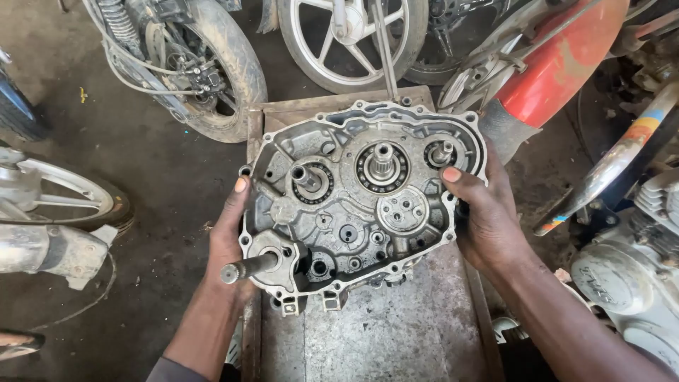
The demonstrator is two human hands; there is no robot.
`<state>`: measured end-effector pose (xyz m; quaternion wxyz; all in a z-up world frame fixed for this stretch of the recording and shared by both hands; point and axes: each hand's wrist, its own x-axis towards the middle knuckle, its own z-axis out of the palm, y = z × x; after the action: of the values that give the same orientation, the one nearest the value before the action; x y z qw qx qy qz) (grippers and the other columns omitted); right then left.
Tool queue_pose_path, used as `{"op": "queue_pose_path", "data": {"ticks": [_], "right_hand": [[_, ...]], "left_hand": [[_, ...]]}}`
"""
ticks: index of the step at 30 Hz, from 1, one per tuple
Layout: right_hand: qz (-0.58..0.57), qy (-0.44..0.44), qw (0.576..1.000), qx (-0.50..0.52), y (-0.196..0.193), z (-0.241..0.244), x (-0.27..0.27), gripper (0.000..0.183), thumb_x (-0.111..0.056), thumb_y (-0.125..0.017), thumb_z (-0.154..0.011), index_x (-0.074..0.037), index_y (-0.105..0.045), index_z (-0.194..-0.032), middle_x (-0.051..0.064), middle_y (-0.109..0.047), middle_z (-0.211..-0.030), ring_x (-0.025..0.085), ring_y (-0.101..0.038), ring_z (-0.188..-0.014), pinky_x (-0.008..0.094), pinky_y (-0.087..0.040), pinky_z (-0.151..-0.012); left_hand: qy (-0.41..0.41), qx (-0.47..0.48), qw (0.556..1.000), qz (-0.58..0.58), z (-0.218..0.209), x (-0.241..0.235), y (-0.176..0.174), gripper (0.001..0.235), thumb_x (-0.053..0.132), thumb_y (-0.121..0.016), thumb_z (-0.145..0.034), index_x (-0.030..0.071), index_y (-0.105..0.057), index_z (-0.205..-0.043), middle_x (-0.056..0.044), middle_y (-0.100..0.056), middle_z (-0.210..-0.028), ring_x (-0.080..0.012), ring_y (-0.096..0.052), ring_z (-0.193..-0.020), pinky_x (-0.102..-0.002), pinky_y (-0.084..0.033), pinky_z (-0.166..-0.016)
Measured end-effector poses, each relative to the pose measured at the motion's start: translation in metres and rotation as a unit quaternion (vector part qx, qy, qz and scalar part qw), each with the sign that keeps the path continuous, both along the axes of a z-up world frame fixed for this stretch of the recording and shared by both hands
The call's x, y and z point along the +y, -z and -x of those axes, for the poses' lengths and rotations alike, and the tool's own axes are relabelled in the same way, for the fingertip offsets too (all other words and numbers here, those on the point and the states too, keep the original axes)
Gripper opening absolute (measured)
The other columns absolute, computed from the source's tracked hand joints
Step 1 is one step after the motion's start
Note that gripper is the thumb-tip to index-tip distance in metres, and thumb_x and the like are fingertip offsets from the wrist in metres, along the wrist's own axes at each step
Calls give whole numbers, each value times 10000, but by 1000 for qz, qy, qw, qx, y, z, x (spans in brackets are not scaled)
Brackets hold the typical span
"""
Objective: Disassembling a motorcycle engine casing using pliers and a metal rod.
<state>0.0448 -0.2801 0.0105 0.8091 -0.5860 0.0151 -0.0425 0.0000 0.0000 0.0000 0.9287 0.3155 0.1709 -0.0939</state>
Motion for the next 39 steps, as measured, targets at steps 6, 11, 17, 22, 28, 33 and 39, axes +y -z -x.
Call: {"op": "queue_pose_path", "data": {"ticks": [6, 11, 17, 22, 28, 33, 39], "right_hand": [[-55, 11, 998, -42, -10, 6, 13, 448, -153, -711, -817, -45, -593, -1236, 112, -649, -960, 205, -684, -846, 383, -655, -720], [-90, -8, 995, -50, 13, -21, 7, 360, -139, -696, -834, -39, -623, -1172, 98, -645, -887, 199, -684, -758, 372, -656, -675], [-100, -40, 994, 14, 3, -29, 6, 298, -103, -678, -812, -43, -656, -1103, 93, -655, -863, 239, -708, -794, 414, -647, -772], [-68, -40, 996, 45, 11, -24, -13, 284, -145, -690, -844, -57, -662, -1112, 92, -676, -900, 244, -723, -861, 440, -632, -855], [9, -45, 998, 50, 16, -28, -23, 269, -190, -682, -906, -92, -681, -1156, 59, -688, -983, 217, -726, -948, 410, -618, -936], [6, -35, 998, 45, 9, -27, -19, 274, -199, -707, -888, -100, -674, -1141, 62, -700, -975, 213, -735, -944, 408, -630, -920], [26, -6, 994, 102, 2, -30, -19, 566, -201, -706, -811, -82, -578, -1349, 49, -699, -1234, 167, -684, -1061, 308, -587, -974]], "left_hand": [[-90, 7, 978, -188, 2, -18, -17, 782, 426, -695, -763, 106, -563, -1464, -231, -683, -1321, -356, -698, -1128, -527, -596, -932], [-131, -104, 956, -240, -25, -10, 2, 860, 387, -772, -791, 40, -466, -1516, -259, -603, -1399, -342, -641, -1217, -519, -573, -982], [-113, -166, 941, -272, -26, -9, -4, 861, 445, -728, -842, 58, -423, -1547, -253, -561, -1451, -349, -577, -1305, -520, -536, -1042], [-106, -197, 930, -291, -21, -11, 0, 776, 481, -639, -931, 74, -415, -1552, -209, -505, -1525, -312, -503, -1382, -483, -474, -1132], [-93, -188, 940, -269, -29, -7, 9, 823, 434, -696, -888, 145, -382, -1591, -190, -611, -1342, -281, -612, -1170, -463, -592, -994], [-92, -185, 945, -255, -29, -7, 13, 804, 413, -699, -893, 169, -386, -1593, -157, -620, -1270, -223, -620, -1094, -425, -614, -942], [-76, -148, 966, -197, -24, -9, 5, 888, 354, -726, -793, 182, -344, -1576, -130, -556, -1515, -240, -613, -1271, -384, -557, -1034]]}}
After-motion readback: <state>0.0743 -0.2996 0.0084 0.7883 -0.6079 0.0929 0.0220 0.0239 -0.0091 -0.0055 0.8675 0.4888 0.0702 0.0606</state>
